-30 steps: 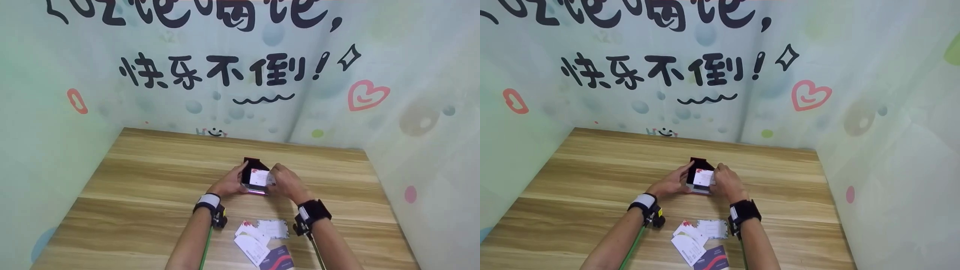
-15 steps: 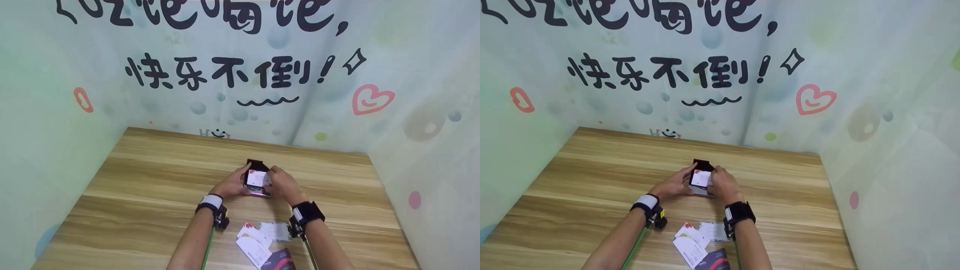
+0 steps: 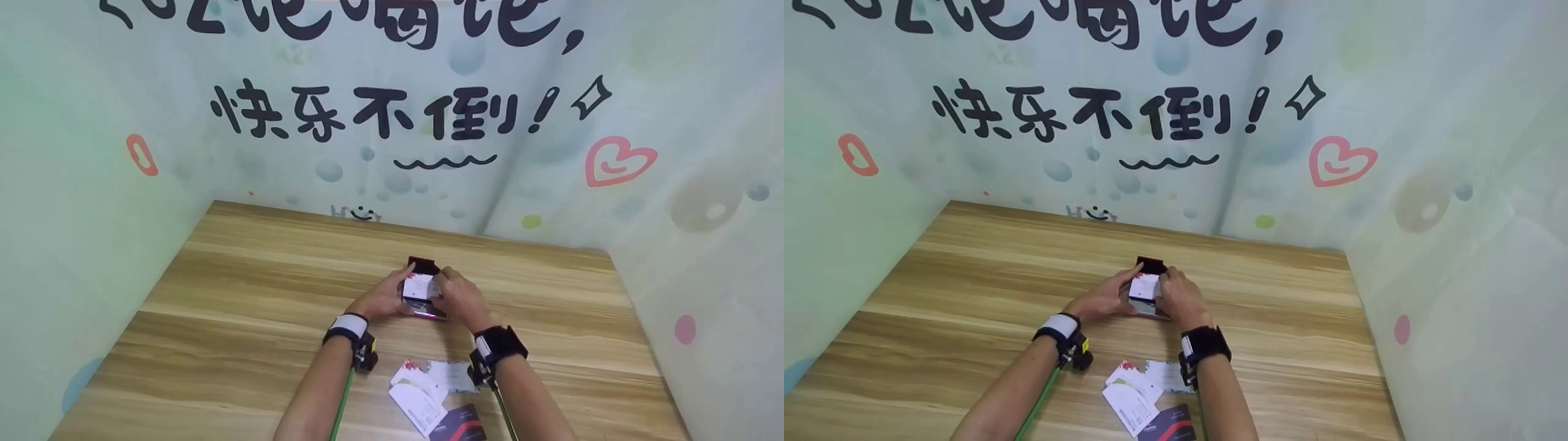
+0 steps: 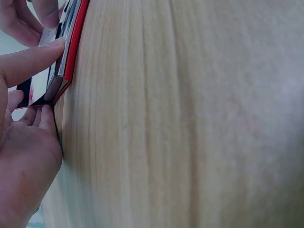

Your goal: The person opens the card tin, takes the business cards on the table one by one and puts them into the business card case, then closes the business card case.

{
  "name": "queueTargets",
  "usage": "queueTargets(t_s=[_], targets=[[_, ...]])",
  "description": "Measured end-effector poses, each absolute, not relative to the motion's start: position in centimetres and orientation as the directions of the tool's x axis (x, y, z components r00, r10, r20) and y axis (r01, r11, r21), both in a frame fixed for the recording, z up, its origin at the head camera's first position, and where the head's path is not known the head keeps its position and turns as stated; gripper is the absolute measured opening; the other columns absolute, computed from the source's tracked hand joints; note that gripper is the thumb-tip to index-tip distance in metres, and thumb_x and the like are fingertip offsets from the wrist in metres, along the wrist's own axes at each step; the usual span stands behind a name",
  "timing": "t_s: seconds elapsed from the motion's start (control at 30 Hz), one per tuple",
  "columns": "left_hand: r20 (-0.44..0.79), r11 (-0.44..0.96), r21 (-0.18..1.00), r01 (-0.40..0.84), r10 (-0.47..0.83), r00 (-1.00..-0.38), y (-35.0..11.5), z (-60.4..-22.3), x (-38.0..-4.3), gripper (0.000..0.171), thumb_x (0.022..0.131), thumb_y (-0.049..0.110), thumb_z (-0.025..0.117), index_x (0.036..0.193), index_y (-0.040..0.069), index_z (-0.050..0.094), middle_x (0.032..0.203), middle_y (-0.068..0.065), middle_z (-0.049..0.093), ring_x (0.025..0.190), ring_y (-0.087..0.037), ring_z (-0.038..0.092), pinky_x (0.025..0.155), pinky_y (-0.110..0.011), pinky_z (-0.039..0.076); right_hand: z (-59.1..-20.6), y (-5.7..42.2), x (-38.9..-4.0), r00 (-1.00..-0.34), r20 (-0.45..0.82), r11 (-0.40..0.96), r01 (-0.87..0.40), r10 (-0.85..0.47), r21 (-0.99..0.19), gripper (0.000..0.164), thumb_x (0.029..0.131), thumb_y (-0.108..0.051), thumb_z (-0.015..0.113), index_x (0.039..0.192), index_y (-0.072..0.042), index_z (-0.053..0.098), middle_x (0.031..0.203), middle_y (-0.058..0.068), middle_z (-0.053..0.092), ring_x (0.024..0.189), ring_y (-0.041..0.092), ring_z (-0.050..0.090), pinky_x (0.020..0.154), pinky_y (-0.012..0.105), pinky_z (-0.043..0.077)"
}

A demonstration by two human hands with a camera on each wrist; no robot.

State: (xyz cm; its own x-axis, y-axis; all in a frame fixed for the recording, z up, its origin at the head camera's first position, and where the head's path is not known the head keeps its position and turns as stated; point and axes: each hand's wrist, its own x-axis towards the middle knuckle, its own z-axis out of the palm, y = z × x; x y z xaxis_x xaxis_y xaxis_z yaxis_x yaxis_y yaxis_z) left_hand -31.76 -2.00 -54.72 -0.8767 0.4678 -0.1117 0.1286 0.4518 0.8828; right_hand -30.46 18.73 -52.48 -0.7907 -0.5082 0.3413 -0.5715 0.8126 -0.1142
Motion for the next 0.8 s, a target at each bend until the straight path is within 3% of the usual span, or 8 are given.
queueTargets(t_s=[0.3, 0.5, 0.8], targets=[[-0.117, 0.451, 0.884, 0.124, 0.470, -0.875, -2.0, -54.7, -31.8, 0.100, 0.080, 0.004, 0.074, 0.161, 0.020, 0.018, 0.168, -0.013, 0.018, 0.156, -0.031, 0.015, 0.129, -0.044, 0.014, -52.6, 18.7, -30.5, -0.832, 0.270, 0.835, -0.532, -0.485, -0.142, 0.026, 0.080, -0.008, 0.079, 0.099, 0.007, 0.068, 0.102, 0.020, 0.063, 0.089, 0.033, 0.065, 0.078, 0.044, 0.060], [-0.067, 0.422, 0.889, 0.177, 0.503, -0.862, -2.0, -54.8, -31.9, 0.102, 0.077, 0.001, 0.075, 0.161, 0.012, 0.019, 0.166, -0.019, 0.021, 0.155, -0.033, 0.019, 0.129, -0.043, 0.016, -52.9, 18.7, -30.3, -0.817, 0.317, 0.837, -0.535, -0.481, -0.110, 0.022, 0.080, -0.008, 0.078, 0.095, 0.005, 0.068, 0.099, 0.017, 0.063, 0.086, 0.033, 0.064, 0.074, 0.046, 0.059], [-0.097, 0.446, 0.883, 0.149, 0.484, -0.870, -1.9, -55.1, -32.1, 0.100, 0.079, 0.004, 0.075, 0.161, 0.016, 0.019, 0.167, -0.015, 0.021, 0.155, -0.031, 0.020, 0.129, -0.043, 0.017, -53.7, 18.5, -29.9, -0.822, 0.346, 0.859, -0.506, -0.452, -0.082, 0.018, 0.087, -0.013, 0.074, 0.098, 0.001, 0.071, 0.104, 0.016, 0.064, 0.090, 0.032, 0.066, 0.076, 0.045, 0.060]])
